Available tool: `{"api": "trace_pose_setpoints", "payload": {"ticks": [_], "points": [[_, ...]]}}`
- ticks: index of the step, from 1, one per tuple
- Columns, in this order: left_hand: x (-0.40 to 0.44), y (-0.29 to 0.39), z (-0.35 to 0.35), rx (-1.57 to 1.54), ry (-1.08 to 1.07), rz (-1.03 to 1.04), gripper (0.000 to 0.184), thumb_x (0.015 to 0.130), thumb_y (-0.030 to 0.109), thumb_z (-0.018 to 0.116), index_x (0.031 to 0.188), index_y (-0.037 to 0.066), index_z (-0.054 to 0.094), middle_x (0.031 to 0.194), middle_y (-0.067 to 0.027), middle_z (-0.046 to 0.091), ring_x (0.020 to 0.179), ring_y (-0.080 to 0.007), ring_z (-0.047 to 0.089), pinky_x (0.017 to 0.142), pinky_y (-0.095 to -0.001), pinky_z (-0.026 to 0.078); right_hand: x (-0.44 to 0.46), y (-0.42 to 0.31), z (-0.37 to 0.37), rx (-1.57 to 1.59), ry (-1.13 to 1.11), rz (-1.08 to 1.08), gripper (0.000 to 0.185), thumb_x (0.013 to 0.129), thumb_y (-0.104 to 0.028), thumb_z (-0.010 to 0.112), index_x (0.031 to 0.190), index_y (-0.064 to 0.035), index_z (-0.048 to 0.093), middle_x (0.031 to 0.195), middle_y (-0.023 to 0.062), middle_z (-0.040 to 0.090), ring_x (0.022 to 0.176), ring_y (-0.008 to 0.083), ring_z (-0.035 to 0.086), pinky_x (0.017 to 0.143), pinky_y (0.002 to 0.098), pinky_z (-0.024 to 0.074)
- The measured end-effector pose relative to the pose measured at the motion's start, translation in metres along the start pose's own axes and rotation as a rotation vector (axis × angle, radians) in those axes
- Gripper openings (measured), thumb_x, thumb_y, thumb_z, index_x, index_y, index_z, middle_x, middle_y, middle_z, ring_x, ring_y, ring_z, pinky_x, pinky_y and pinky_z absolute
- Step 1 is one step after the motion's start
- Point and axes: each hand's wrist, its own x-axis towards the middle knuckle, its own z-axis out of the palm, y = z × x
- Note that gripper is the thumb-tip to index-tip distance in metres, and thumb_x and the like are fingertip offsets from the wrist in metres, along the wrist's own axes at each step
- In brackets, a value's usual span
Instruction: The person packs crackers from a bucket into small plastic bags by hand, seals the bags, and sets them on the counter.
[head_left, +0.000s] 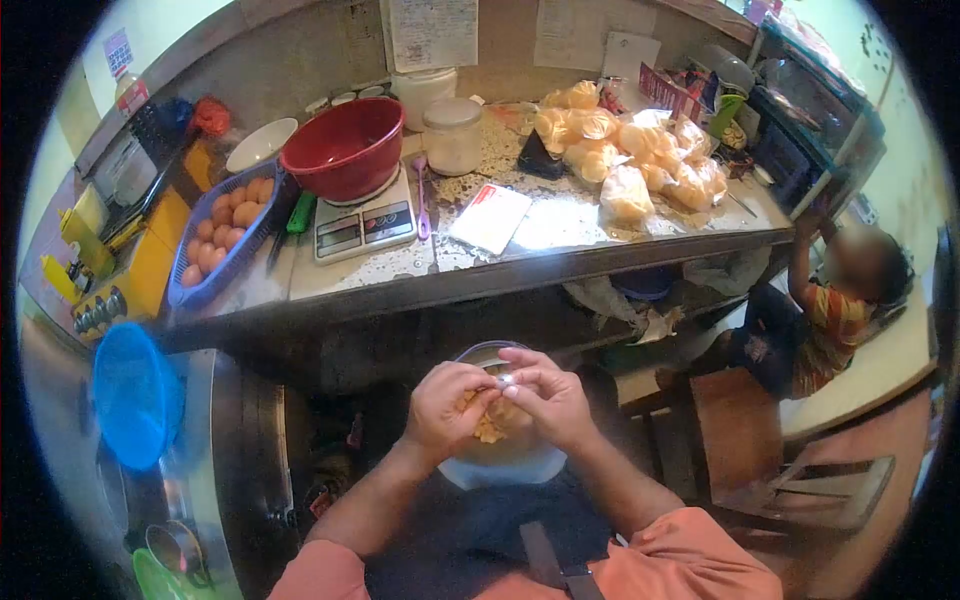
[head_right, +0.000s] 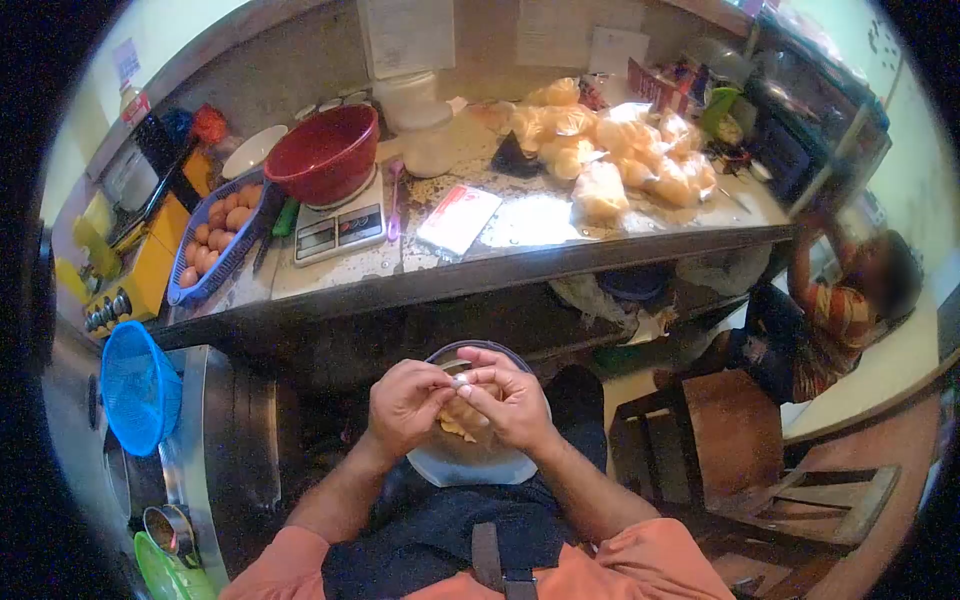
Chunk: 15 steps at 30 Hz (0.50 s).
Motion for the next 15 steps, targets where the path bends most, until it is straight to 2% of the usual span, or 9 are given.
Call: {"api": "trace_pose_setpoints", "payload": {"ticks": [2,5,8,11,14,15], "points": [[-0.004,0.005,0.001,-0.073,0.012,-0.145,0.011,0.076,0.007,0.075,0.086,0.005,0.069,0.086,-0.0104,0.068,0.081,-0.0259,0.066,0.074,-0.0344,0.052,-0.001,-0.005,0.0,-0.044,-0.011,-0.021,0.014,0.088,-0.01,0.068,0.099,-0.0039,0.073,0.126,0.0176,0.061,0.119,0.0231,0.056,0.1,0.0348,0.0433],[-0.007,0.01,0.0,-0.1,0.02,-0.195,0.01,0.076,0.007,0.075,0.084,0.004,0.069,0.087,-0.0108,0.068,0.08,-0.0274,0.066,0.073,-0.0353,0.052,-0.005,-0.01,0.003,0.005,-0.02,0.044,0.015,0.088,-0.012,0.07,0.099,-0.0028,0.074,0.125,0.0182,0.062,0.114,0.0233,0.059,0.098,0.0358,0.045],[-0.006,0.009,-0.002,-0.014,0.015,-0.072,0.011,0.075,0.008,0.076,0.084,0.005,0.07,0.086,-0.0111,0.067,0.079,-0.028,0.065,0.073,-0.0358,0.051,-0.006,-0.006,0.004,0.004,-0.029,0.045,0.016,0.089,-0.012,0.07,0.098,0.0006,0.072,0.118,0.0154,0.065,0.105,0.0204,0.063,0.094,0.0329,0.0484],[0.001,0.017,-0.006,0.026,-0.025,0.051,0.01,0.075,0.007,0.074,0.082,0.005,0.068,0.083,-0.0115,0.066,0.077,-0.0284,0.062,0.071,-0.0362,0.049,-0.009,-0.014,0.009,0.159,0.05,0.204,0.018,0.09,-0.011,0.068,0.101,0.0035,0.068,0.112,0.0111,0.066,0.097,0.0154,0.065,0.088,0.0284,0.0511],[0.006,0.019,-0.004,0.021,-0.038,0.105,0.011,0.074,0.006,0.071,0.08,0.007,0.062,0.078,-0.0075,0.062,0.071,-0.0255,0.058,0.067,-0.036,0.045,-0.008,-0.026,0.02,0.268,0.156,0.142,0.017,0.092,-0.008,0.066,0.104,0.0033,0.063,0.104,0.0078,0.065,0.095,0.0114,0.064,0.084,0.0256,0.0525],[0.007,0.019,-0.003,0.009,-0.038,0.093,0.011,0.074,0.006,0.07,0.08,0.007,0.06,0.078,-0.0074,0.061,0.071,-0.0257,0.057,0.066,-0.0361,0.044,-0.007,-0.031,0.02,0.213,0.121,0.107,0.015,0.092,-0.008,0.065,0.103,0.0027,0.062,0.103,0.0074,0.065,0.093,0.0109,0.063,0.083,0.0254,0.0522]]}}
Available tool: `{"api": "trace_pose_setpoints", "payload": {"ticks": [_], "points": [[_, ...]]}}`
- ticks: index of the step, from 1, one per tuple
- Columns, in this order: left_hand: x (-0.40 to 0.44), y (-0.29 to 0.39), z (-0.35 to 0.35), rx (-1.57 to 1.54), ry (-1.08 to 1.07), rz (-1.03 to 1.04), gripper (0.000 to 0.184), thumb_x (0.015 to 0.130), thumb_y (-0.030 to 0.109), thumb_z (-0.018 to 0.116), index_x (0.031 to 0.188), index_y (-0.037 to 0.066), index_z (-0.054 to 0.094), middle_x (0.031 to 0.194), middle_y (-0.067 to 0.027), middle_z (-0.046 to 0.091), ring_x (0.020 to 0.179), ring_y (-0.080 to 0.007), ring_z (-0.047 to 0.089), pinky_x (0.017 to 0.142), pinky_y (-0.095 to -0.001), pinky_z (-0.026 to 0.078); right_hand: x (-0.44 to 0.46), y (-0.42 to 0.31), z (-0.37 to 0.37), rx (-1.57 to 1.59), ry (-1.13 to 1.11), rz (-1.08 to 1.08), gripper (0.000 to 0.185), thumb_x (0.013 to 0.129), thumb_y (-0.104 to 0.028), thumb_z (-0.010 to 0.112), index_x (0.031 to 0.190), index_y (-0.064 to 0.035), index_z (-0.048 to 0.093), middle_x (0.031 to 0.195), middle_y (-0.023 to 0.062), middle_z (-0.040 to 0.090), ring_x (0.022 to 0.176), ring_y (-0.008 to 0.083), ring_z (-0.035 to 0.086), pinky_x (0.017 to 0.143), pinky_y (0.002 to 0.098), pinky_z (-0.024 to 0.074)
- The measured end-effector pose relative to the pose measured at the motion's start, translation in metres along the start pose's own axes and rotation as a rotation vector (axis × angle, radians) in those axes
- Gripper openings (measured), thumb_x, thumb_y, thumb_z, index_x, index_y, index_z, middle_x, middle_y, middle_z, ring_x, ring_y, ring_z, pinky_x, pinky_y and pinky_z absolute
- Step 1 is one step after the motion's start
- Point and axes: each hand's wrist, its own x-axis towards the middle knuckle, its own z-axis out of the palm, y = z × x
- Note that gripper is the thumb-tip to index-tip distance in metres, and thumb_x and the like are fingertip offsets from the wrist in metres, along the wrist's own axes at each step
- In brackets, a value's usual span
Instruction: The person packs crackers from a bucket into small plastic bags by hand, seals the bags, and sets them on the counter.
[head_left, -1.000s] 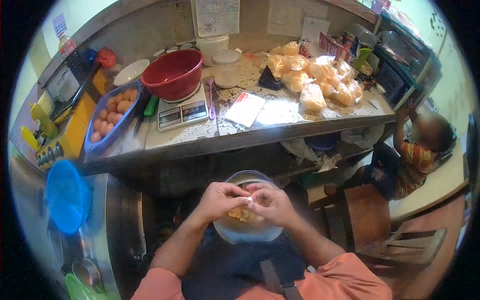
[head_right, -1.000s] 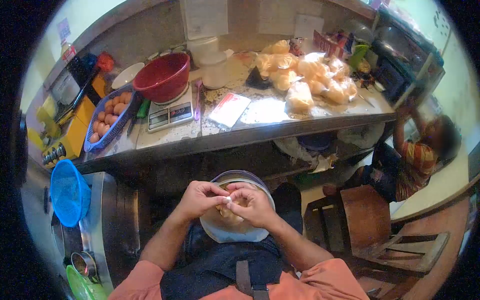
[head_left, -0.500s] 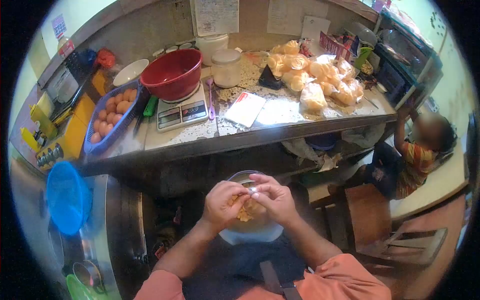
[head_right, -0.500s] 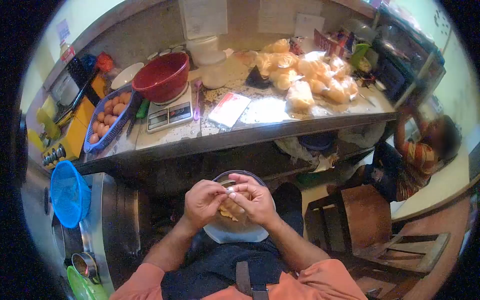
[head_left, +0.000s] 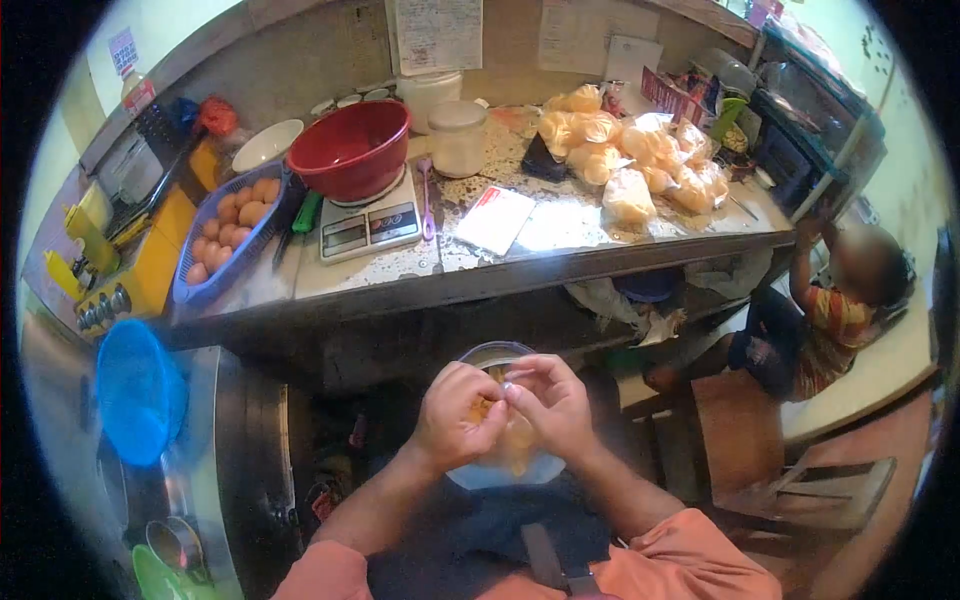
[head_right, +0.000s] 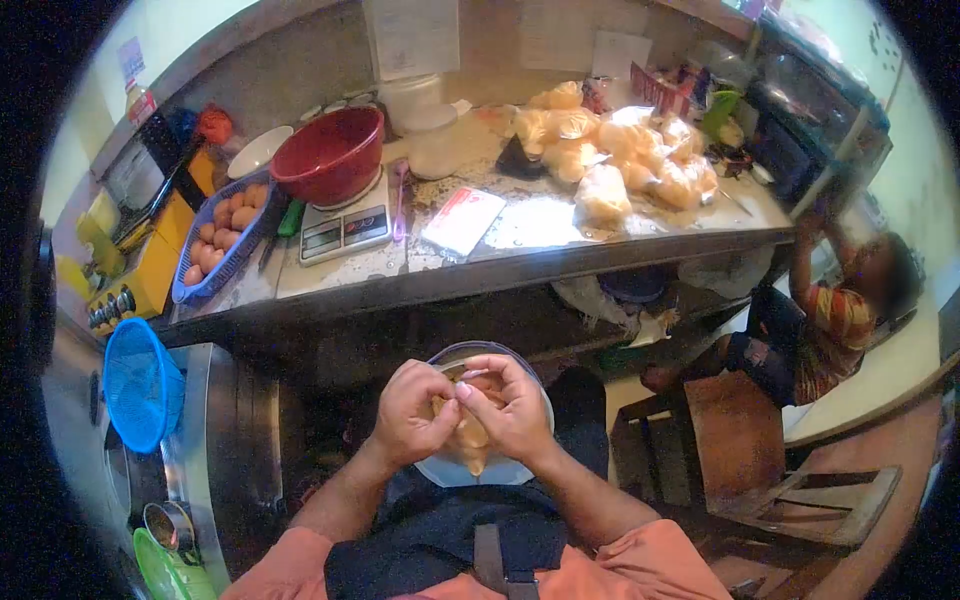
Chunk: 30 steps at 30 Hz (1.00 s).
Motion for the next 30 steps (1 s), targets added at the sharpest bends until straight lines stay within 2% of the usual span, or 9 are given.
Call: {"api": "trace_pose_setpoints", "payload": {"ticks": [8,11,17,20,23,25,26,27,30], "points": [[0.001,0.0,-0.006,-0.118,-0.023,-0.065,0.013,0.073,0.007,0.067,0.079,0.005,0.055,0.077,-0.0104,0.058,0.071,-0.0295,0.055,0.066,-0.0378,0.044,-0.002,0.004,-0.005,-0.064,-0.172,-0.042,0.01,0.093,-0.009,0.062,0.093,-0.0003,0.058,0.092,0.0044,0.064,0.085,0.0072,0.058,0.073,0.0241,0.0481],[0.007,-0.006,-0.021,-0.023,-0.038,0.067,0.011,0.075,0.004,0.064,0.079,0.006,0.054,0.077,-0.0098,0.056,0.071,-0.0263,0.055,0.066,-0.0357,0.044,0.005,-0.003,-0.011,-0.241,-0.29,0.093,0.014,0.093,-0.015,0.062,0.092,-0.002,0.058,0.087,0.0065,0.063,0.081,0.0111,0.06,0.069,0.0281,0.0478],[0.03,-0.001,-0.051,0.035,0.06,0.102,0.012,0.075,0.005,0.067,0.078,0.006,0.055,0.077,-0.0099,0.058,0.07,-0.0284,0.056,0.065,-0.0369,0.045,0.028,-0.045,-0.002,-0.645,-0.506,-0.271,0.02,0.089,-0.023,0.063,0.092,-0.0034,0.06,0.081,0.0135,0.06,0.075,0.029,0.06,0.066,0.0372,0.0477],[0.027,-0.003,-0.059,0.009,0.071,-0.01,0.021,0.079,0.01,0.071,0.097,0.003,0.062,0.087,-0.0107,0.063,0.08,-0.0247,0.061,0.074,-0.0336,0.048,0.041,-0.057,-0.002,-0.63,-0.439,-0.283,0.019,0.088,-0.021,0.064,0.09,-0.0023,0.062,0.08,0.0137,0.06,0.075,0.0299,0.06,0.066,0.0382,0.0483],[0.024,-0.003,-0.062,-0.034,0.079,-0.148,0.051,0.081,0.018,0.075,0.126,0.001,0.058,0.103,-0.0123,0.064,0.095,-0.0221,0.062,0.087,-0.0322,0.048,0.078,-0.079,-0.023,-0.677,-0.122,-0.376,0.017,0.089,-0.016,0.064,0.093,0.0004,0.066,0.08,0.0096,0.065,0.073,0.0165,0.064,0.066,0.0316,0.051],[0.021,-0.004,-0.059,-0.022,0.028,-0.153,0.052,0.083,0.02,0.074,0.128,0.0,0.057,0.106,-0.0118,0.064,0.1,-0.0221,0.062,0.091,-0.0326,0.047,0.123,-0.098,-0.044,-0.837,0.096,-0.531,0.023,0.091,-0.019,0.064,0.1,0.0013,0.067,0.081,0.0084,0.068,0.07,0.0161,0.063,0.067,0.0325,0.0522],[0.02,-0.003,-0.056,-0.017,0.001,-0.154,0.052,0.083,0.021,0.074,0.128,0.0,0.056,0.107,-0.0116,0.064,0.102,-0.0221,0.061,0.093,-0.0328,0.046,0.145,-0.107,-0.052,-0.71,0.191,-0.367,0.032,0.09,-0.026,0.066,0.107,0.0016,0.066,0.085,0.0117,0.07,0.07,0.0194,0.066,0.068,0.0327,0.0534],[0.021,-0.002,-0.053,-0.026,-0.015,-0.162,0.051,0.083,0.019,0.074,0.127,0.001,0.057,0.111,-0.013,0.064,0.104,-0.0232,0.062,0.093,-0.0343,0.046,0.172,-0.112,-0.063,-0.74,0.256,-0.32,0.041,0.089,-0.03,0.066,0.115,0.0014,0.063,0.102,0.0198,0.068,0.091,0.024,0.067,0.081,0.0358,0.0537],[0.02,-0.011,-0.047,0.018,-0.03,-0.129,0.047,0.082,0.016,0.074,0.124,0.002,0.06,0.111,-0.0139,0.065,0.103,-0.0248,0.062,0.094,-0.035,0.046,0.214,-0.096,-0.081,-1.243,0.432,-0.805,0.045,0.09,-0.032,0.065,0.121,0.0006,0.06,0.121,0.0251,0.06,0.115,0.0294,0.059,0.096,0.0418,0.0478]]}}
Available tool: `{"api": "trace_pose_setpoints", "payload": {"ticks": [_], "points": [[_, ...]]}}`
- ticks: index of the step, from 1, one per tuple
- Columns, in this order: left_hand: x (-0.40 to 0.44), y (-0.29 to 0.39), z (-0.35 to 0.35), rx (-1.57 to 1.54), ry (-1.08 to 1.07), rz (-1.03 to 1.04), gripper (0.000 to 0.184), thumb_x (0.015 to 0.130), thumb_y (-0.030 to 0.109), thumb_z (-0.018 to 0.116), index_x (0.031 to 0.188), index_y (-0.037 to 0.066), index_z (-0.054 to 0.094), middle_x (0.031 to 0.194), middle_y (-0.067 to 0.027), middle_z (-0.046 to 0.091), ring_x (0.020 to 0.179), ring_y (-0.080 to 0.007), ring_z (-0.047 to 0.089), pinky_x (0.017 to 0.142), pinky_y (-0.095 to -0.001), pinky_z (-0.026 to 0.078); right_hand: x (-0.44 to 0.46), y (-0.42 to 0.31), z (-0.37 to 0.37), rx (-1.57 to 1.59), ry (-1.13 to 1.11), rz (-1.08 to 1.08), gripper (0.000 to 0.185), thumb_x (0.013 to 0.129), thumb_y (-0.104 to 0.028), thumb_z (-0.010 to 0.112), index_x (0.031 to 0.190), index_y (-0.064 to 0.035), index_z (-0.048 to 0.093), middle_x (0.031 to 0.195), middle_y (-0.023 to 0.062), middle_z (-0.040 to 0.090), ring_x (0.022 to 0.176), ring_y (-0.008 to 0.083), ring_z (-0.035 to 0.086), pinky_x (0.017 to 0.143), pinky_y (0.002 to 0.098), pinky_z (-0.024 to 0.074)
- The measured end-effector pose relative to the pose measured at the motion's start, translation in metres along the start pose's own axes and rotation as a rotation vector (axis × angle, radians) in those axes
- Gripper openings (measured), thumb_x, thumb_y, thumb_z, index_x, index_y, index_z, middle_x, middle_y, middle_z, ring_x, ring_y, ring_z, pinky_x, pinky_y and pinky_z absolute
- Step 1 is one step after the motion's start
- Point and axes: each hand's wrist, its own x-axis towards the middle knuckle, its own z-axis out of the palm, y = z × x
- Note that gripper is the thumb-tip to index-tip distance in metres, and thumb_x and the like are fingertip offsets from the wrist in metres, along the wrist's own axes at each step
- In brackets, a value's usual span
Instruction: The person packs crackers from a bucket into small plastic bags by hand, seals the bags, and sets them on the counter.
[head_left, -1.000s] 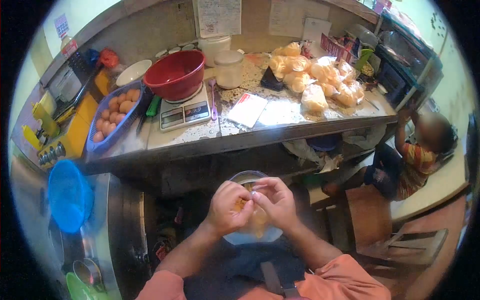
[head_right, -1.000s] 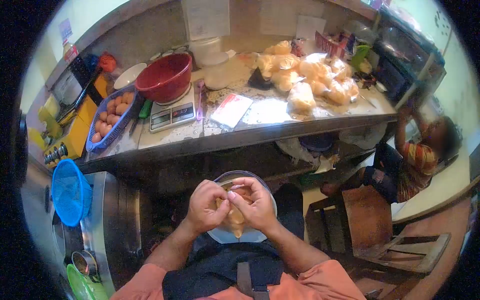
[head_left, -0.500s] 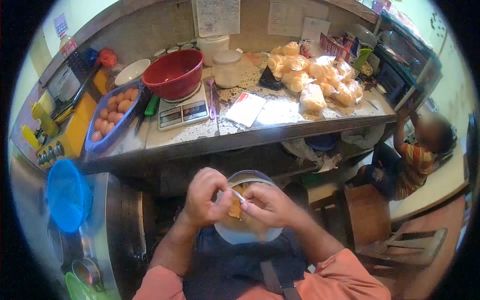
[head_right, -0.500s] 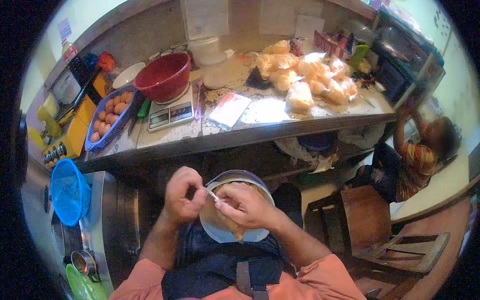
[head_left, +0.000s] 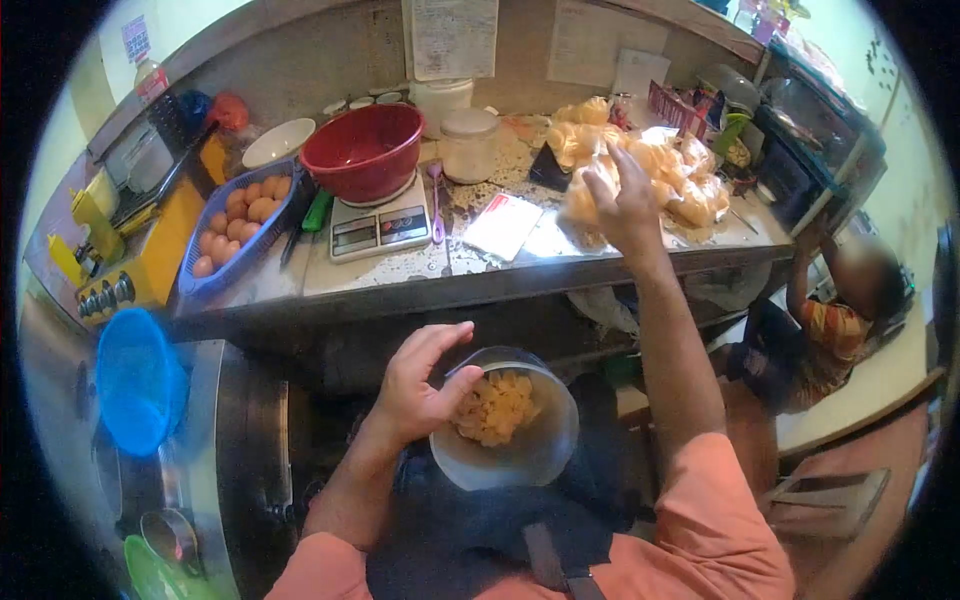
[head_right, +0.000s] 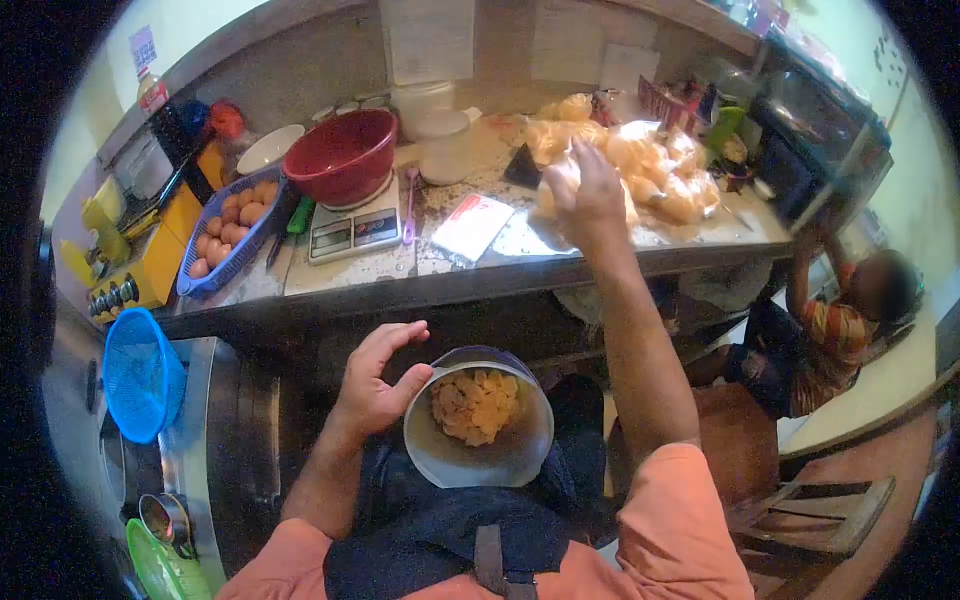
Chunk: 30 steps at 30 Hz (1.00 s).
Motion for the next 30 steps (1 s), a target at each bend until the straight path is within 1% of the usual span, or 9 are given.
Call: {"api": "trace_pose_setpoints", "payload": {"ticks": [1,5,7,10,16,21,25,28,30], "points": [[0.003,0.003,0.0,0.045,0.025,0.014,0.038,0.081,0.012,0.074,0.116,0.002,0.064,0.11,-0.0144,0.065,0.103,-0.0277,0.063,0.093,-0.0359,0.047,-0.007,-0.003,-0.001,0.104,-0.129,0.076,0.042,0.089,-0.028,0.066,0.122,-0.002,0.06,0.132,0.0249,0.054,0.126,0.0338,0.05,0.105,0.0458,0.0408],[0.026,-0.019,-0.006,0.194,0.016,0.153,0.023,0.079,0.008,0.073,0.101,0.002,0.068,0.105,-0.0145,0.066,0.102,-0.0313,0.062,0.091,-0.0394,0.048,-0.045,-0.017,0.007,0.099,-0.215,-0.073,0.038,0.081,-0.025,0.076,0.112,-0.0054,0.066,0.129,0.0215,0.057,0.122,0.035,0.053,0.103,0.0443,0.0423],[0.048,-0.032,-0.008,0.296,0.005,0.198,0.023,0.08,0.006,0.071,0.102,0.002,0.068,0.106,-0.0143,0.066,0.103,-0.0312,0.061,0.092,-0.04,0.048,-0.062,-0.03,0.01,0.301,-0.351,-0.023,0.038,0.076,-0.028,0.08,0.105,-0.0072,0.068,0.127,0.0212,0.058,0.121,0.0354,0.053,0.103,0.0433,0.0423],[0.092,-0.047,-0.01,0.372,-0.034,0.244,0.024,0.08,0.005,0.07,0.104,0.003,0.068,0.107,-0.0147,0.066,0.104,-0.0321,0.06,0.093,-0.0403,0.047,-0.066,-0.049,0.022,0.346,-0.422,-0.052,0.039,0.075,-0.027,0.082,0.106,-0.0082,0.068,0.13,0.0196,0.057,0.12,0.0331,0.055,0.099,0.0393,0.0452],[0.153,-0.077,0.002,0.439,-0.179,0.29,0.026,0.077,0.007,0.072,0.102,0.004,0.069,0.107,-0.0149,0.066,0.104,-0.0324,0.061,0.093,-0.0402,0.048,-0.067,-0.038,0.057,0.415,-0.402,-0.015,0.022,0.076,-0.024,0.076,0.09,-0.0082,0.07,0.117,0.0201,0.064,0.11,0.0354,0.06,0.096,0.0422,0.047],[0.162,-0.095,0.009,0.372,-0.283,0.232,0.017,0.078,0.01,0.073,0.094,0.003,0.07,0.1,-0.0141,0.068,0.095,-0.0319,0.064,0.087,-0.0383,0.052,-0.067,-0.033,0.057,0.412,-0.388,0.068,0.016,0.078,-0.02,0.072,0.084,-0.0054,0.069,0.109,0.0171,0.067,0.098,0.0308,0.065,0.087,0.0386,0.0502],[0.162,-0.099,0.011,0.324,-0.204,0.243,0.015,0.079,0.011,0.073,0.091,0.003,0.07,0.094,-0.0136,0.067,0.089,-0.0315,0.065,0.081,-0.0376,0.053,-0.064,-0.037,0.056,0.494,-0.378,0.172,0.014,0.08,-0.015,0.07,0.085,-0.0023,0.066,0.098,0.0146,0.067,0.083,0.0279,0.065,0.076,0.0365,0.0515],[0.162,-0.097,0.015,0.297,-0.15,0.224,0.014,0.08,0.011,0.072,0.09,0.002,0.069,0.091,-0.0136,0.066,0.083,-0.0308,0.065,0.075,-0.0369,0.052,-0.064,-0.034,0.059,0.429,-0.263,0.058,0.01,0.083,-0.01,0.067,0.088,-0.0012,0.063,0.089,0.0131,0.063,0.077,0.0266,0.062,0.071,0.037,0.0504],[0.164,-0.099,0.019,0.261,-0.122,0.266,0.013,0.081,0.012,0.071,0.089,0.001,0.069,0.089,-0.0138,0.066,0.079,-0.03,0.064,0.071,-0.0362,0.051,-0.067,-0.035,0.058,0.448,-0.274,0.101,0.01,0.084,-0.009,0.066,0.09,-0.0022,0.062,0.087,0.0131,0.062,0.077,0.0283,0.062,0.07,0.0384,0.0498]]}}
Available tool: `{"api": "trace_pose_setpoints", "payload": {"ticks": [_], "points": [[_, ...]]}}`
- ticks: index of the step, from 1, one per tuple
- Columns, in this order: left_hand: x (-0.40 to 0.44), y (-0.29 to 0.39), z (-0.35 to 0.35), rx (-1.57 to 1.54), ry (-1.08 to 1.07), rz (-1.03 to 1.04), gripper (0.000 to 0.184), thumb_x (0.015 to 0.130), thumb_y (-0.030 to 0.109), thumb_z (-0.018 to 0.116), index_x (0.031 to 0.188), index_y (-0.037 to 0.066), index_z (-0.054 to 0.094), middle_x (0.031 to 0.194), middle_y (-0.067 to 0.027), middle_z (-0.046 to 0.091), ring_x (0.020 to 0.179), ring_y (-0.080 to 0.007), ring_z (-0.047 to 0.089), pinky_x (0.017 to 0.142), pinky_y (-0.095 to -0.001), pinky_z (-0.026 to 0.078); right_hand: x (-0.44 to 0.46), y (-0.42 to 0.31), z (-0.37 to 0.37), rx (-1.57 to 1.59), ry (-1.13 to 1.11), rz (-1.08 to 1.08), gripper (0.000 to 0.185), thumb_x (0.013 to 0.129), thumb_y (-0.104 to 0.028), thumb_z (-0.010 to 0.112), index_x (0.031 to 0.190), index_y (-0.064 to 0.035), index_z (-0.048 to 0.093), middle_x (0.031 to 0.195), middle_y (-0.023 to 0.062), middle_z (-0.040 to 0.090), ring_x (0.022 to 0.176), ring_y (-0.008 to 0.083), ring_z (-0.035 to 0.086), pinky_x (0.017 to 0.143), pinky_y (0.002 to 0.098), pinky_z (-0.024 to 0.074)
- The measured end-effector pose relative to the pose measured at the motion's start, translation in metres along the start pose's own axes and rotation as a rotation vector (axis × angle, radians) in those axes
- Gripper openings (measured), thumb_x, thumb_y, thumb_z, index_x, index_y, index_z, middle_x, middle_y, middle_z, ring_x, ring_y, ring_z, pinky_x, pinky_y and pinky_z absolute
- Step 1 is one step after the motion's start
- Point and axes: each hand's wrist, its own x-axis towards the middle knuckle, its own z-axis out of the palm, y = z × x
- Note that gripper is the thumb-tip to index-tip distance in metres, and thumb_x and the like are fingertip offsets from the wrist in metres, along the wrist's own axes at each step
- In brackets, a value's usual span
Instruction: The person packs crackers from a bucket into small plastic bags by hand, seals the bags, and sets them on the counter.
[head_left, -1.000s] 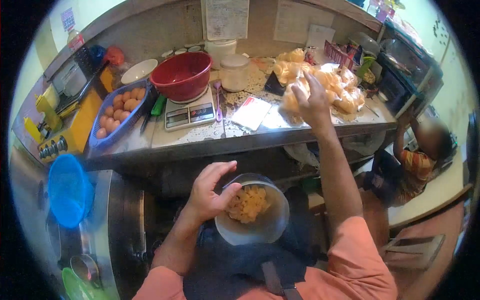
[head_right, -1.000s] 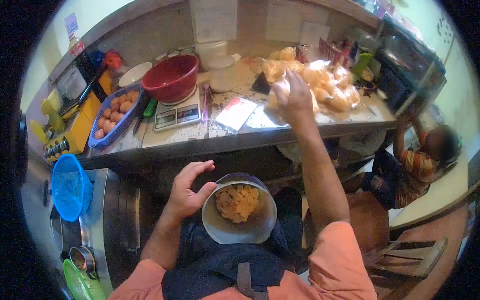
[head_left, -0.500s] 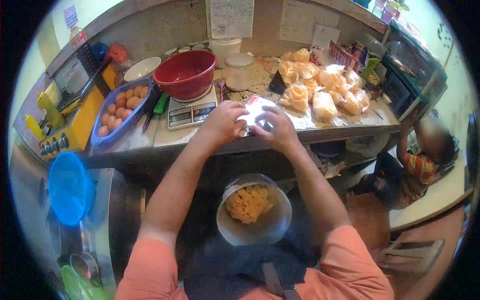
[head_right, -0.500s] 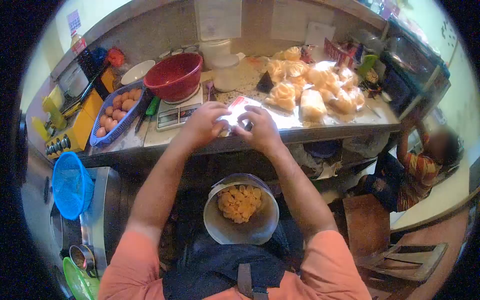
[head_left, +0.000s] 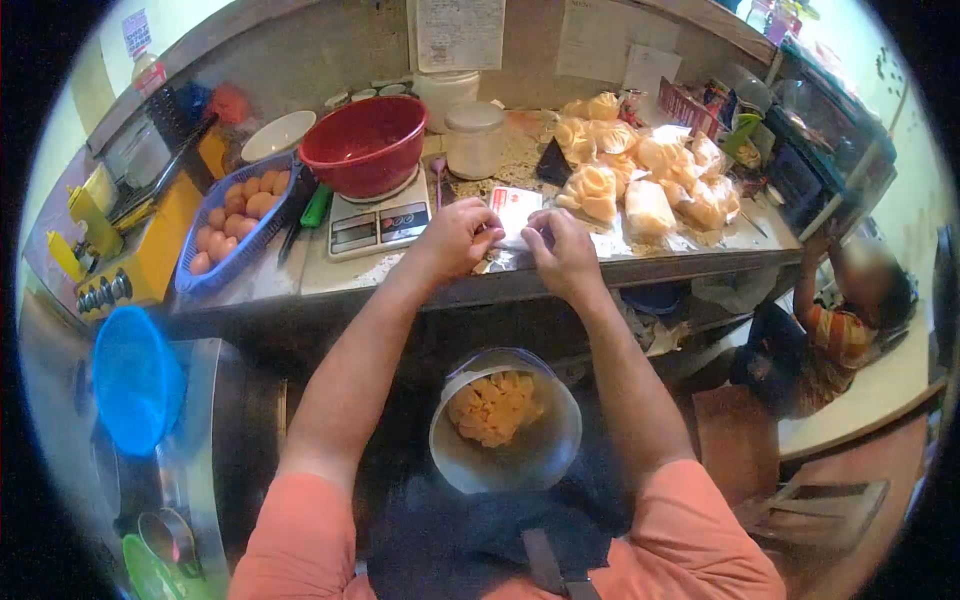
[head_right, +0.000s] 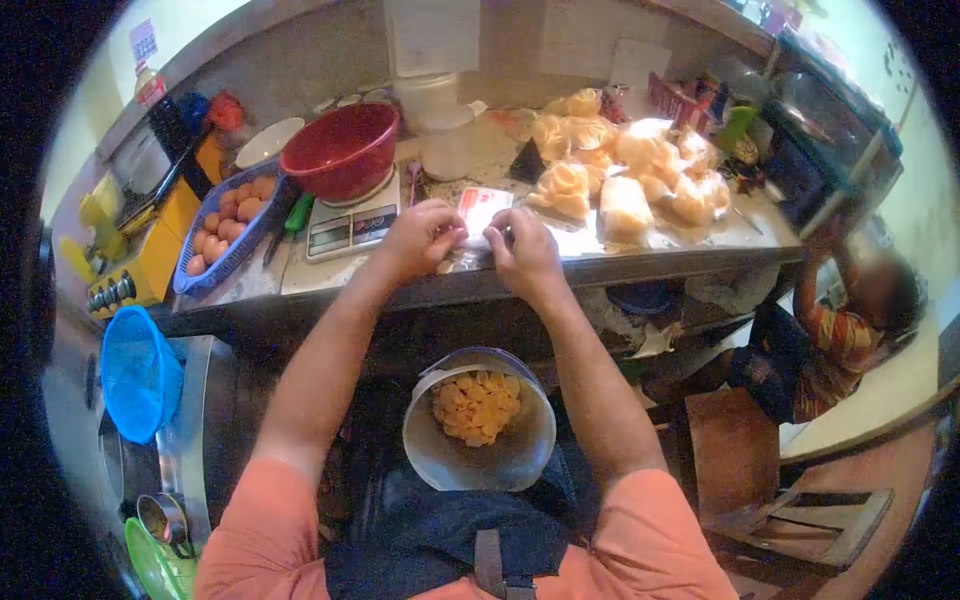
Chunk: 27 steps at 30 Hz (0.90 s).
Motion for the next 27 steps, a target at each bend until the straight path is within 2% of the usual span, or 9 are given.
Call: {"api": "trace_pose_setpoints", "payload": {"ticks": [3,7,10,12,15,19,22,25,27], "points": [[-0.001,0.006,-0.001,-0.136,0.047,-0.183,0.011,0.084,0.012,0.069,0.087,0.001,0.068,0.086,-0.0139,0.065,0.075,-0.0274,0.064,0.069,-0.0346,0.051,0.001,-0.006,0.0,0.014,-0.004,0.002,0.008,0.085,-0.007,0.066,0.091,-0.0046,0.062,0.092,0.0148,0.062,0.082,0.0315,0.062,0.072,0.0398,0.0505],[-0.004,0.009,-0.004,-0.079,0.086,-0.125,0.012,0.085,0.012,0.069,0.087,0.001,0.067,0.083,-0.0141,0.064,0.074,-0.0253,0.063,0.068,-0.0332,0.05,-0.006,-0.003,0.005,-0.087,0.04,-0.199,0.014,0.083,-0.008,0.068,0.096,-0.0097,0.066,0.106,0.0188,0.062,0.095,0.0361,0.063,0.081,0.0409,0.0522],[-0.003,0.011,-0.002,-0.102,0.123,-0.118,0.011,0.085,0.011,0.068,0.091,0.002,0.066,0.081,-0.0146,0.063,0.076,-0.0278,0.063,0.069,-0.0357,0.05,-0.007,-0.004,0.004,-0.11,-0.021,-0.214,0.021,0.082,-0.008,0.069,0.103,-0.0127,0.069,0.115,0.0211,0.061,0.103,0.0368,0.063,0.086,0.0417,0.0527],[-0.004,0.018,-0.003,-0.18,0.142,-0.176,0.012,0.084,0.009,0.066,0.095,0.004,0.064,0.081,-0.0155,0.063,0.08,-0.0329,0.063,0.072,-0.04,0.05,-0.004,-0.008,0.002,-0.17,-0.037,-0.217,0.025,0.081,-0.011,0.07,0.106,-0.0137,0.069,0.115,0.0206,0.062,0.102,0.0364,0.063,0.085,0.0419,0.0531],[-0.007,0.01,-0.002,-0.091,0.117,-0.098,0.016,0.082,0.006,0.064,0.099,0.005,0.062,0.083,-0.0157,0.063,0.081,-0.0342,0.063,0.074,-0.0415,0.051,0.0,-0.018,0.004,-0.228,-0.057,-0.212,0.025,0.08,-0.013,0.072,0.105,-0.014,0.07,0.113,0.0194,0.063,0.101,0.0353,0.063,0.084,0.042,0.0536],[-0.007,0.002,0.002,-0.007,0.138,0.02,0.01,0.081,0.005,0.064,0.091,0.004,0.065,0.086,-0.0152,0.064,0.082,-0.0331,0.063,0.074,-0.0395,0.051,0.004,-0.015,0.011,-0.357,-0.049,-0.248,0.017,0.079,-0.014,0.071,0.096,-0.0127,0.07,0.105,0.0158,0.065,0.093,0.0335,0.064,0.079,0.0414,0.0542],[-0.007,-0.003,0.002,0.04,0.106,0.054,0.01,0.079,0.006,0.065,0.089,0.005,0.067,0.086,-0.0152,0.064,0.083,-0.034,0.063,0.075,-0.0399,0.052,0.005,-0.001,0.015,-0.284,-0.088,-0.223,0.01,0.081,-0.013,0.067,0.09,-0.0106,0.069,0.099,0.0134,0.064,0.087,0.0331,0.063,0.075,0.0421,0.0532],[-0.009,0.005,0.005,0.055,0.125,0.065,0.009,0.079,0.007,0.067,0.088,0.005,0.069,0.086,-0.0154,0.063,0.083,-0.0341,0.063,0.075,-0.04,0.052,0.007,0.005,0.021,-0.254,-0.056,-0.174,0.012,0.082,-0.015,0.069,0.09,-0.0066,0.067,0.099,0.0119,0.064,0.088,0.0328,0.062,0.077,0.0412,0.051],[-0.008,0.014,0.003,0.083,0.128,0.068,0.01,0.079,0.008,0.068,0.088,0.004,0.07,0.086,-0.0157,0.063,0.083,-0.0341,0.063,0.076,-0.0404,0.051,0.006,0.003,0.019,-0.257,-0.05,-0.133,0.007,0.083,-0.013,0.066,0.086,-0.0078,0.065,0.097,0.012,0.064,0.09,0.0331,0.061,0.078,0.0426,0.0502]]}}
